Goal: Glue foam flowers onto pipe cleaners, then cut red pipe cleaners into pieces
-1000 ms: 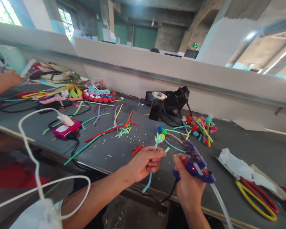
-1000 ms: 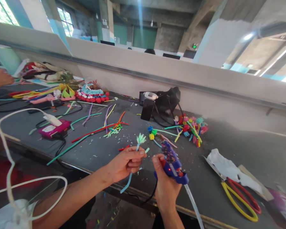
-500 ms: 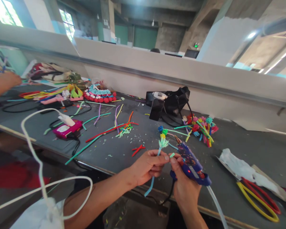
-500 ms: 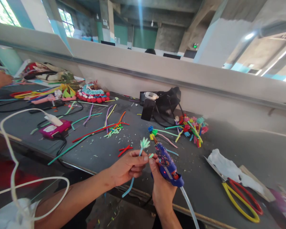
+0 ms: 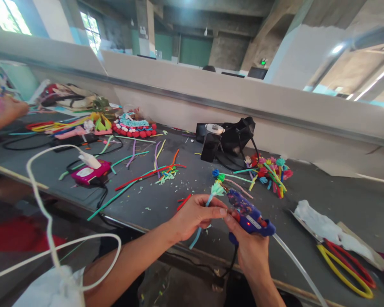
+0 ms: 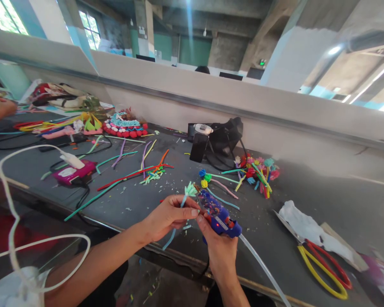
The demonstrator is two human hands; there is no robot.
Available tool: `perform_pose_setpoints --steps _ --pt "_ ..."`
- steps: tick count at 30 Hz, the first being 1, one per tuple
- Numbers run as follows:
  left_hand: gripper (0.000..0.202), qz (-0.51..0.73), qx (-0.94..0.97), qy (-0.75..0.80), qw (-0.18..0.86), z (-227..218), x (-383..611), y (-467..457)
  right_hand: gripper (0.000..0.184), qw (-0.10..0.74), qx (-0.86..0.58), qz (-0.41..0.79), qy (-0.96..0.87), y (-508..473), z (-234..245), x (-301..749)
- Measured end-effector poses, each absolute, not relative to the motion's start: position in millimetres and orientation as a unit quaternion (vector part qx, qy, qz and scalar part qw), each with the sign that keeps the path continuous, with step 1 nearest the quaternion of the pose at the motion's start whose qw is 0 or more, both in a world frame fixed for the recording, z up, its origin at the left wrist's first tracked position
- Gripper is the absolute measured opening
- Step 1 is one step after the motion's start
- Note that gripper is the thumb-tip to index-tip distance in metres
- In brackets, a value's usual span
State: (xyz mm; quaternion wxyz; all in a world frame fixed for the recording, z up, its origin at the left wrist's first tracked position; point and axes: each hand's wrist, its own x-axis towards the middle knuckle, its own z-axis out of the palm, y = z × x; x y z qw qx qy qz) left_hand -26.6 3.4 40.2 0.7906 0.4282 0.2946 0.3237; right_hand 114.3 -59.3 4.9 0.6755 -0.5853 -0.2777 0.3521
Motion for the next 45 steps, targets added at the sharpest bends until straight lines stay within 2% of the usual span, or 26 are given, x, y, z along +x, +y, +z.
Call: perform_pose_setpoints --steps 4,9,12,17,20,24,29,32,38,45 --pt "0.029 0.323 0.405 0.288 0.806 38.8 -25.9 3.5 0.033 0.669 -0.596 0.344 -0.282 -59.9 5.2 110.4" --pt "0.024 0.36 0.335 0.265 0.829 34.2 -24.9 7.8 0.025 0.747 -0.557 0.252 -0.26 -56.7 12.0 106.2" --pt "0.024 0.364 0.298 0.246 0.847 31.4 -23.5 9.1 0.025 0.762 -0.537 0.24 -0.272 -55.4 13.2 105.8" --pt "0.028 0.349 0.266 0.24 0.866 27.1 -19.1 4.0 0.035 0.691 -0.587 0.254 -0.338 -61.4 6.5 103.2" --pt "0.028 0.336 0.269 0.243 0.869 26.4 -17.4 -0.4 0.033 0.655 -0.62 0.222 -0.371 -64.5 1.8 102.4" --pt "0.03 0.317 0.288 0.255 0.867 29.9 -18.6 -3.2 0.032 0.658 -0.635 0.17 -0.367 -61.8 -1.6 104.9" --pt "0.023 0.24 0.301 0.246 0.889 34.3 -22.2 -0.7 0.032 0.688 -0.622 0.143 -0.347 -57.4 2.4 115.2" --pt "0.017 0.255 0.318 0.266 0.873 34.3 -22.5 0.0 0.031 0.667 -0.63 0.129 -0.376 -59.8 9.1 122.3" --pt "0.016 0.255 0.335 0.268 0.866 31.8 -22.3 -1.6 0.027 0.607 -0.652 0.067 -0.449 -64.4 20.2 122.2" --pt "0.015 0.243 0.343 0.27 0.866 30.2 -21.1 -2.4 0.021 0.607 -0.628 0.042 -0.484 -61.4 11.0 117.7"
